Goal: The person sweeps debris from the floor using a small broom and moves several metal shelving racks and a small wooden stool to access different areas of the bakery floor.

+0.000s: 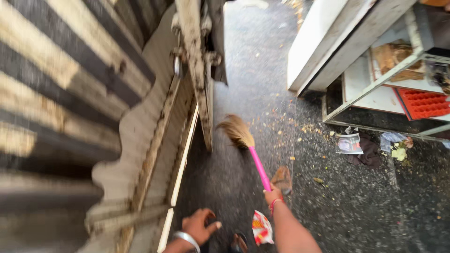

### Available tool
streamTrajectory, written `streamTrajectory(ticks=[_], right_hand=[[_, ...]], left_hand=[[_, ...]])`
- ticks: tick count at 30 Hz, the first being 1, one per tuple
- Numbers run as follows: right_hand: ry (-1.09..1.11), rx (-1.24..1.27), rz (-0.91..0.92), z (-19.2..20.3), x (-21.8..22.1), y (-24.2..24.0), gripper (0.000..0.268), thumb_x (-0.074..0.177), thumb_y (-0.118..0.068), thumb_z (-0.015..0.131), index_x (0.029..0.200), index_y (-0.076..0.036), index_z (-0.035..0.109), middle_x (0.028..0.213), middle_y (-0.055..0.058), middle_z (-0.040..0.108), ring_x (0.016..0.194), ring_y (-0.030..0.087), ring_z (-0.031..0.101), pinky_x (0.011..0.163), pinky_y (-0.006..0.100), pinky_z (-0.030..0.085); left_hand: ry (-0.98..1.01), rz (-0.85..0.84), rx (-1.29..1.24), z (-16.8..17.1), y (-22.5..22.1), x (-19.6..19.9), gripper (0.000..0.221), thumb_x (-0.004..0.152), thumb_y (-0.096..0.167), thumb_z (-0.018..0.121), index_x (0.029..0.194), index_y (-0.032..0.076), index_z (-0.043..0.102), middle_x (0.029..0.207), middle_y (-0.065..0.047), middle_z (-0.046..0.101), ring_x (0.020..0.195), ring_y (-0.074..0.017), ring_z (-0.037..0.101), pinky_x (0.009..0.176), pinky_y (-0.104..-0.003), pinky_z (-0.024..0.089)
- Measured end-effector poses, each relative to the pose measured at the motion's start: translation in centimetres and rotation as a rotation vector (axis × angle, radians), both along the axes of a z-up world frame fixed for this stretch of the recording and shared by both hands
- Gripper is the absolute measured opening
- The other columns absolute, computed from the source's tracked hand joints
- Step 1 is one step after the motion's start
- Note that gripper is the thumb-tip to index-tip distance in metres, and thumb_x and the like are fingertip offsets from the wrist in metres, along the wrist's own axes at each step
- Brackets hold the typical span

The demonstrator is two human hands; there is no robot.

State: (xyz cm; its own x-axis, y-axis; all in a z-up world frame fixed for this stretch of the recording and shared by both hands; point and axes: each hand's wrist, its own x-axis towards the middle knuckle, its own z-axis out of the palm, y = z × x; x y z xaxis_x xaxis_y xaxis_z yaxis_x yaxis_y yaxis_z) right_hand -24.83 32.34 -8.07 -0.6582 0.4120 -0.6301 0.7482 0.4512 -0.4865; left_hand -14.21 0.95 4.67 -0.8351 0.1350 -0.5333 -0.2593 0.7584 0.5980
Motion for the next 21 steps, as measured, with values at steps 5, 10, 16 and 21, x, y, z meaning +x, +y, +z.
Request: streamTrajectory(ticks=[5,10,16,21], right_hand=[[0.299,0.134,0.072,2.3,-9.1,0.1,0.049,0.088,-0.027,0.077,0.135,-0.022,0.066,0.109,0.011,0.079,0.099,0.025,0.076,0.087,0.040,0.058],[0.133,0.281,0.084,4.1,-4.0,-2.5,0.071,0.089,-0.031,0.073,0.153,-0.031,0.044,0.120,0.022,0.070,0.109,0.039,0.068,0.093,0.047,0.054],[0.085,0.154,0.133,6.1,14.7,-7.1,0.061,0.090,-0.029,0.064,0.148,-0.038,0.048,0.121,0.018,0.072,0.105,0.038,0.072,0.089,0.047,0.056],[-0.242,0.119,0.104,7.0,21.9,-6.5,0.064,0.089,-0.033,0.070,0.148,-0.044,0.049,0.120,0.015,0.073,0.112,0.035,0.071,0.095,0.043,0.055]], left_hand=[[-0.377,-0.182,-0.067,-1.0,-4.5,-7.1,0.051,0.092,0.059,0.069,0.126,0.022,0.062,0.120,-0.003,0.064,0.111,-0.0225,0.066,0.102,-0.039,0.037],[-0.216,-0.168,-0.164,-5.1,-7.7,-10.6,0.054,0.090,0.059,0.070,0.121,0.015,0.066,0.120,-0.009,0.066,0.114,-0.0257,0.064,0.100,-0.039,0.050],[-0.059,-0.085,-0.032,-7.8,-8.9,-13.4,0.055,0.086,0.056,0.073,0.115,0.010,0.069,0.119,-0.013,0.074,0.115,-0.0278,0.069,0.098,-0.039,0.054],[-0.136,-0.104,-0.115,-3.7,-5.0,-13.3,0.048,0.088,0.053,0.071,0.116,0.014,0.068,0.118,-0.007,0.073,0.114,-0.0268,0.068,0.099,-0.044,0.047]])
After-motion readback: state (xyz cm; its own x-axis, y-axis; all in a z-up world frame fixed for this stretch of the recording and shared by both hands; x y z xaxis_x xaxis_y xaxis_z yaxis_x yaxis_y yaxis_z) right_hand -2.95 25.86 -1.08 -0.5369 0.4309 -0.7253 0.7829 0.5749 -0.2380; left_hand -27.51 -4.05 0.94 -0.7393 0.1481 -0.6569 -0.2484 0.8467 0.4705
